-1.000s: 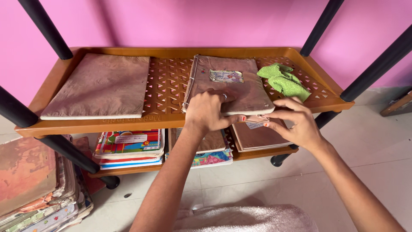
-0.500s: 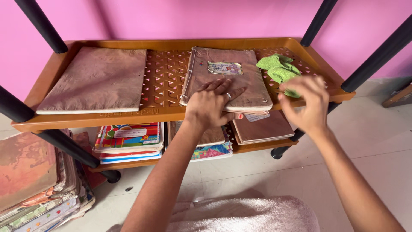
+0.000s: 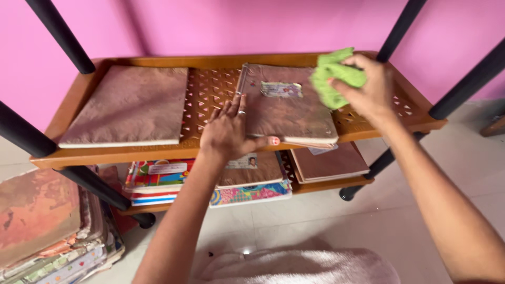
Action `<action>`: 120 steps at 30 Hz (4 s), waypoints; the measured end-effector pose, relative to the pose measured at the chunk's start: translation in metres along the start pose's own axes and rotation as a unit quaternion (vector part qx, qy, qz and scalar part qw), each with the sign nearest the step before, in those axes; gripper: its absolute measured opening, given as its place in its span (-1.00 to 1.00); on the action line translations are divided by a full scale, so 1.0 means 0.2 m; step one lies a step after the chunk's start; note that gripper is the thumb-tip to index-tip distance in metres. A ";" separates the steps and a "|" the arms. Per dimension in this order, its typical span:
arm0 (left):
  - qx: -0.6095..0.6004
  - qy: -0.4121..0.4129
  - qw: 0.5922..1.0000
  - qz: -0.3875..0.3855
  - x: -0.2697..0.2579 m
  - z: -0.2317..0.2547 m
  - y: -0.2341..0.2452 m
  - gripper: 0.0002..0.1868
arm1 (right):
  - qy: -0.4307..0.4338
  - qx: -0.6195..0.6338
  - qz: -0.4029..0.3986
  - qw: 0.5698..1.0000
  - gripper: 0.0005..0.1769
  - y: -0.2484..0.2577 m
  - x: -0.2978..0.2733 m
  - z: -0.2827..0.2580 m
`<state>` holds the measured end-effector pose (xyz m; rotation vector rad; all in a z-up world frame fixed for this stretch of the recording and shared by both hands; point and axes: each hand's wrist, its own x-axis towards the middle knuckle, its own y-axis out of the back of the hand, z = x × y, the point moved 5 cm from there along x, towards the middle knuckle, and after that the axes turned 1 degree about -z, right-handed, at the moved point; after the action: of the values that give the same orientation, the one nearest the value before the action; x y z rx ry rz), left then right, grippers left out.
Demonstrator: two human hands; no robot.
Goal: The person wipes the covers of several notebooks one by one with a cloth and organizes them on a shelf.
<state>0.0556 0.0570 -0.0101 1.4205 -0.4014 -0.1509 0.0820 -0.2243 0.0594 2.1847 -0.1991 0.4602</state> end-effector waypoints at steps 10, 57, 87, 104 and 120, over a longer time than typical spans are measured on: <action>-0.021 -0.002 1.000 0.003 0.02 -0.02 -0.03 0.58 | 0.091 -0.160 -0.263 0.947 -0.34 -0.70 0.22 -0.25; 0.037 -0.169 0.971 0.166 0.03 0.64 -0.06 -0.16 | -0.083 0.195 0.150 0.966 -0.69 0.05 0.00 0.57; -0.396 0.115 0.881 0.232 0.10 -0.05 -0.06 0.00 | -0.024 0.303 0.154 0.940 -0.29 0.06 0.03 0.72; 0.062 0.084 0.982 0.158 -0.09 0.07 0.08 -0.16 | -0.073 -0.232 -0.071 0.967 -0.42 -0.31 0.23 0.35; -0.033 0.106 0.984 0.140 -0.01 0.02 0.02 -0.14 | 0.061 0.026 -0.332 0.941 -0.10 -0.72 0.42 -0.14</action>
<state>0.0519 0.0544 -0.0063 1.2844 -0.4113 0.2134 0.1953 -0.1131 0.0014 2.1037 0.6119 0.2106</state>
